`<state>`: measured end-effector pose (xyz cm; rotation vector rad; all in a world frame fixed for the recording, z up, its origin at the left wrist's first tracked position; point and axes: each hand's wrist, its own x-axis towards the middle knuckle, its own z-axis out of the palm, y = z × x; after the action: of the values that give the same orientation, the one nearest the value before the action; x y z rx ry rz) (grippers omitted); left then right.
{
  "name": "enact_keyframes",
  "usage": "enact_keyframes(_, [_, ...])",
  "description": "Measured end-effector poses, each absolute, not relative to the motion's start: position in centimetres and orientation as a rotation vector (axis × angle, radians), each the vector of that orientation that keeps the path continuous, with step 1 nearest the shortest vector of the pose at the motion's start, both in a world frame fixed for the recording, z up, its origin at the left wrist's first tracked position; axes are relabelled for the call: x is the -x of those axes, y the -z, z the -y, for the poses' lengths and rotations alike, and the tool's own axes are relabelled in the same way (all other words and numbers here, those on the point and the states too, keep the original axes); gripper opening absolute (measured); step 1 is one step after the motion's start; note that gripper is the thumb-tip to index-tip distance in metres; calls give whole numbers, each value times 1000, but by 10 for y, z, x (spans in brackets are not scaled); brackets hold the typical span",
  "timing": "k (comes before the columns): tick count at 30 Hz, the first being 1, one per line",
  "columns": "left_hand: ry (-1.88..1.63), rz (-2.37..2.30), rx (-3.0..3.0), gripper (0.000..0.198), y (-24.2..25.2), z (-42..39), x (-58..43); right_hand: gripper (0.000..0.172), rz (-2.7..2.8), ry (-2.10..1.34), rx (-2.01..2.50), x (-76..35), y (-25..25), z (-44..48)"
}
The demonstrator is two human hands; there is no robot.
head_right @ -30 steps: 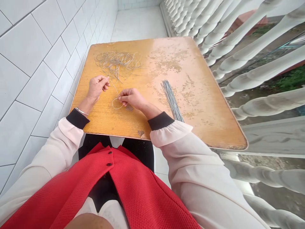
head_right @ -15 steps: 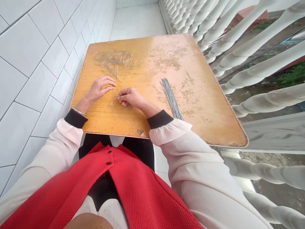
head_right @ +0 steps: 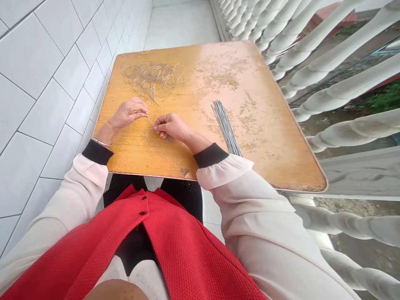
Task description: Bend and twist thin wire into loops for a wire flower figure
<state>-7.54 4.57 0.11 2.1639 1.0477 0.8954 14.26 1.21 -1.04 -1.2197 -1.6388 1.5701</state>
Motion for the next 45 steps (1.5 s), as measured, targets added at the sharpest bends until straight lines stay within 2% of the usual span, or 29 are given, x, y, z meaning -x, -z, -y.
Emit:
enact_keyframes(7, [-1105, -1184, -1886, 3, 6, -45, 76, 27, 1514, -1608, 1220, -144, 9, -11])
enact_keyframes(23, [-1207, -1292, -1817, 12, 15, -46, 74, 24, 1513, -1672, 1205, -146, 9, -12])
enact_keyframes(32, [-1119, -1305, -2085, 14, 14, -53, 95, 25, 1526, -1646, 1228, -145, 14, -15])
enact_keyframes(45, [-917, -1316, -2118, 15, 6, -56, 108, 25, 1557, -1611, 1279, -145, 12, -16])
